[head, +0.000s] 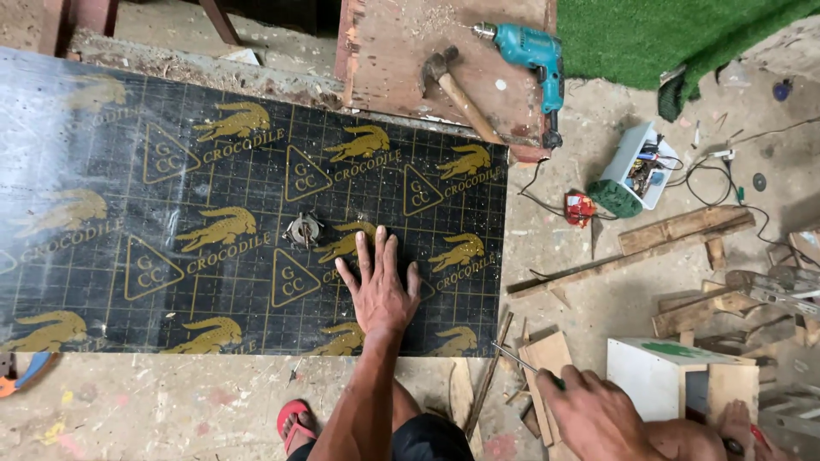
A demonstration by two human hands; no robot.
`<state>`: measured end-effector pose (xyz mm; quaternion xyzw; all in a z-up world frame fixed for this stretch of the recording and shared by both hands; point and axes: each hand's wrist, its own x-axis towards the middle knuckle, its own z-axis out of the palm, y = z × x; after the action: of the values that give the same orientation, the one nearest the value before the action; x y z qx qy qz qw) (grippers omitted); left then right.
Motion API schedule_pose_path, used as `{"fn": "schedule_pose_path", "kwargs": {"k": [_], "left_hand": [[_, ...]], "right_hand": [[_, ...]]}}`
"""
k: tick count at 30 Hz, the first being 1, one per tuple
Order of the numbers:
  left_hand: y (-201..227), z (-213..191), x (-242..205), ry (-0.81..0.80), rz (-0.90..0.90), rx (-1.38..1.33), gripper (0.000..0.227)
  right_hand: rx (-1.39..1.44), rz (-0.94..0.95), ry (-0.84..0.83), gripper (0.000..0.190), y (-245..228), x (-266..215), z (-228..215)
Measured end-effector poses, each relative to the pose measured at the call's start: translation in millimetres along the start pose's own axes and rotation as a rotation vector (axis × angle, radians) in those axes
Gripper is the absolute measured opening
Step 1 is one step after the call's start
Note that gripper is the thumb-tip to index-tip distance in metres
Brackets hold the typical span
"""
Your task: The person uses a screwdriver to tighten screws on a black board with a crocodile pattern, which is resting on a wooden frame. After securing the board, they lift it and move it to a different location.
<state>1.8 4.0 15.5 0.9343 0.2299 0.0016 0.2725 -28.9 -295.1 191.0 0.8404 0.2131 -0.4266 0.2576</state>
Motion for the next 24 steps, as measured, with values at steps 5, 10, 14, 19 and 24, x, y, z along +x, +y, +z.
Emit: {"fn": "schedule_pose_path", "kwargs": {"k": [5,10,14,19,24], "left_hand": [[1.4,-3.1,-0.4,-0.006,-0.007,-0.03,0.065],[0.3,-2.7,0.2,-0.014,-0.004,-0.002,0.062],[0.3,-2.3,-2.2,0.008,0.007,-0.01,0.063],[1.1,-1.9,-0.8,-0.012,-0.001,-0.01,0.063],[-0.7,-0.5,-0.2,0.101,0.032,0.0,0.061]], "right_hand": [[-0.445,-0.287,0.355,0.051,13.5,6.4,21.5],[-0.185,-0.122,-0.01,0.055,0.8,0.8,-18.7],[-0.535,-0.445,0.528,0.04,0.1,10.0,26.4],[-0.387,-0.281,0.047,0.045,-16.5,15.2,-38.9],[-0.002,-0.016,-0.136,0.056,-19.2,12.9,-94.9]]}}
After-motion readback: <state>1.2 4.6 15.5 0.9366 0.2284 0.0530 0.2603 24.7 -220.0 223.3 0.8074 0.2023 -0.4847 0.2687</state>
